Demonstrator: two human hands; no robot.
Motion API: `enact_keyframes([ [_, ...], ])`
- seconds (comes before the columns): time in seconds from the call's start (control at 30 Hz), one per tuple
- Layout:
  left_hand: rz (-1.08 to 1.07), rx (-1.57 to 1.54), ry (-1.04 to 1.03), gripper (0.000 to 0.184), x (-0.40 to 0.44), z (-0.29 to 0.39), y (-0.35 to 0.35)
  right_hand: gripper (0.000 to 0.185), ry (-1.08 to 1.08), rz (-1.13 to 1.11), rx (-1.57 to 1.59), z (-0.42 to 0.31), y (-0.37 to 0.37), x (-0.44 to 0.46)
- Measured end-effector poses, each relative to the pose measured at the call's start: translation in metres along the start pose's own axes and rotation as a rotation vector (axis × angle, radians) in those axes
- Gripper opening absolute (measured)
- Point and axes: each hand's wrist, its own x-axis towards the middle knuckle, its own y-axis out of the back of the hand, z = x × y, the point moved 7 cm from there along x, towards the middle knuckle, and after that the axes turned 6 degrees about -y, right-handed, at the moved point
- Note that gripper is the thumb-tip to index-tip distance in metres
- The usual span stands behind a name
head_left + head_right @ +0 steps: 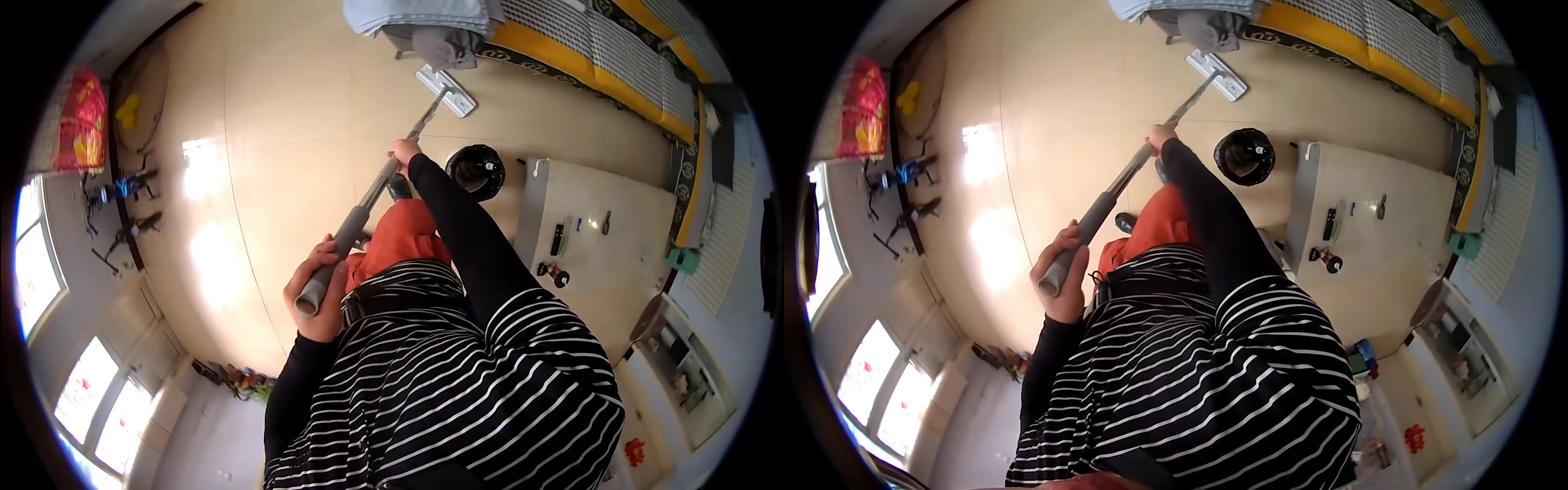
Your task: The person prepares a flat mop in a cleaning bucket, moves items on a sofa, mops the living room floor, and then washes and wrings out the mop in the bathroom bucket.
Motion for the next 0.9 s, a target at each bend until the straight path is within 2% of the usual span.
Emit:
enact_keyframes([
  [0.1, 0.122, -0.008, 0.050, 0.015, -0.035, -0.018, 0.040, 0.020, -0.050, 0.006, -0.163, 0.032, -0.043, -0.015],
  [0.3, 0.335, 0.033, 0.074, 0.012, -0.110, -0.044, 0.095, 0.025, -0.120, -0.137, -0.362, 0.101, -0.123, -0.030],
  [0.5, 0.495, 0.100, 0.142, 0.014, -0.197, -0.060, 0.139, 0.022, -0.131, -0.234, -1.007, 0.201, -0.170, -0.022],
  [0.53, 0.479, 0.131, 0.138, 0.015, -0.209, -0.063, 0.147, 0.022, -0.055, -0.204, -1.195, 0.203, -0.178, -0.041],
  [0.6, 0.411, 0.129, 0.084, 0.017, -0.229, -0.069, 0.160, 0.023, 0.081, -0.295, -1.391, 0.247, -0.186, -0.009],
  [0.63, 0.373, 0.128, 0.061, 0.017, -0.238, -0.072, 0.166, 0.018, 0.133, -0.301, -1.289, 0.260, -0.183, 0.000],
  [0.7, 0.168, 0.176, 0.023, 0.020, -0.245, -0.072, 0.174, 0.038, 0.237, -0.328, -1.089, 0.284, -0.176, 0.018],
  [0.77, -0.123, 0.290, -0.206, 0.019, -0.245, -0.066, 0.172, 0.064, 0.072, -0.015, -0.167, 0.261, -0.157, -0.068],
  [0.83, -0.315, 0.260, -0.337, 0.018, -0.247, -0.068, 0.163, 0.045, 0.036, -0.139, 0.067, 0.258, -0.159, -0.097],
  [0.9, -0.380, 0.187, -0.413, 0.016, -0.246, -0.069, 0.154, 0.034, 0.025, -0.244, 0.213, 0.264, -0.152, -0.105],
])
